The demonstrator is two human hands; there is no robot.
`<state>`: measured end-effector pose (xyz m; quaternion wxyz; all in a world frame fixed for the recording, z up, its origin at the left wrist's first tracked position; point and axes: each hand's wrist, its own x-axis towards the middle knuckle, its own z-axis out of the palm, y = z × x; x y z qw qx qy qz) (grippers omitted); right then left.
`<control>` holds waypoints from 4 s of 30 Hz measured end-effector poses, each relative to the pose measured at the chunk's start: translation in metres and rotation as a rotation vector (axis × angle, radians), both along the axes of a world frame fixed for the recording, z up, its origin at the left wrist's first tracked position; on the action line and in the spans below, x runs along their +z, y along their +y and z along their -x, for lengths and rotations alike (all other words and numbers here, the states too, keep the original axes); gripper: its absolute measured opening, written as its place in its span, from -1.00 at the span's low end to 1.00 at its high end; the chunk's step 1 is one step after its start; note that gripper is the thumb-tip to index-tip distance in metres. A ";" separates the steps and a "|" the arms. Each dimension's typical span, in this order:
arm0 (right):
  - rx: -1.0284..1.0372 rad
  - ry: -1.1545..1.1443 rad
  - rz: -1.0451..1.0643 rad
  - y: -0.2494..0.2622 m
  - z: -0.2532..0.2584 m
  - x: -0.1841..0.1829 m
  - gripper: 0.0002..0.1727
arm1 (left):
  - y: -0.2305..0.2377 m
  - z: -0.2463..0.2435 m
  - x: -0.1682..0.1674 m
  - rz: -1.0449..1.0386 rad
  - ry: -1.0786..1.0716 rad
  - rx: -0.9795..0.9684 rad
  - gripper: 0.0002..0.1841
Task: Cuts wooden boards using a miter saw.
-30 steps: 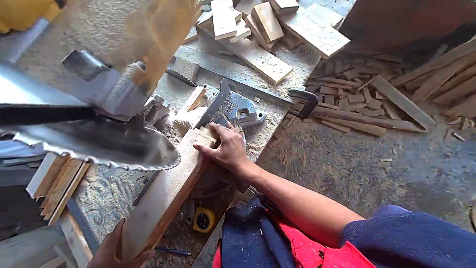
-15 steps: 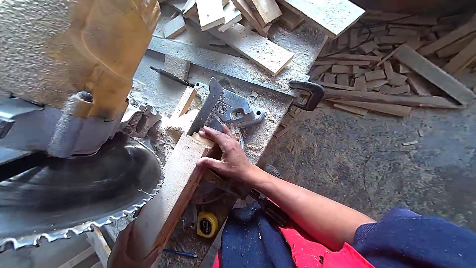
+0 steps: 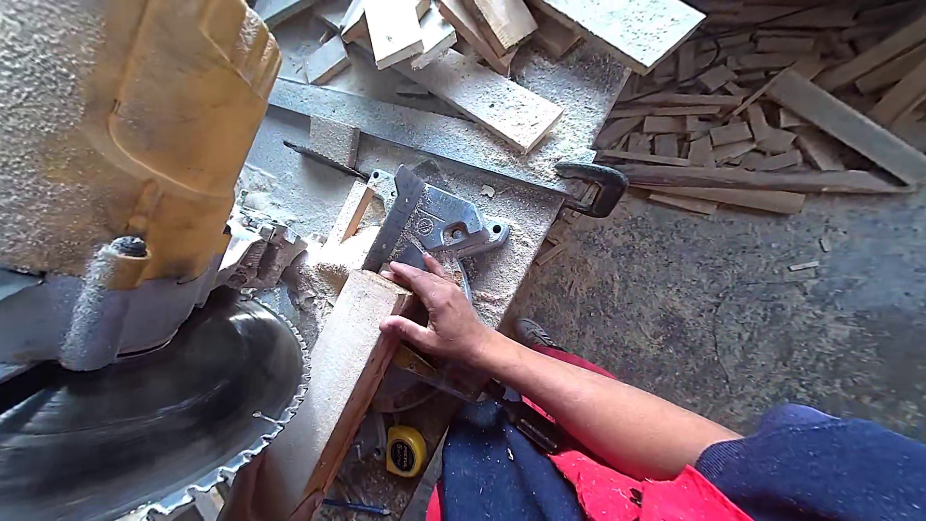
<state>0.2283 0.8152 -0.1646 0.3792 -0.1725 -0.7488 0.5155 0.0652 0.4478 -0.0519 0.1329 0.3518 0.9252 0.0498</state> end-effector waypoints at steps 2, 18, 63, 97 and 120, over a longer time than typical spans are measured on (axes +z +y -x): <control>-0.008 -0.004 -0.004 0.000 0.000 0.000 -0.11 | 0.001 0.004 0.000 0.020 -0.022 0.013 0.31; -0.026 0.079 0.013 0.002 -0.001 -0.002 -0.20 | -0.016 0.021 -0.020 -0.010 0.035 0.003 0.31; -0.080 -0.056 -0.013 -0.001 0.001 -0.004 0.06 | 0.032 -0.020 0.007 0.085 -0.058 0.184 0.55; 0.359 -0.397 -0.926 -0.090 0.027 0.086 0.31 | -0.104 0.004 -0.021 -0.092 0.153 0.062 0.19; 0.494 -0.550 -1.035 -0.075 0.087 0.047 0.51 | -0.315 0.042 0.002 0.137 0.038 0.042 0.26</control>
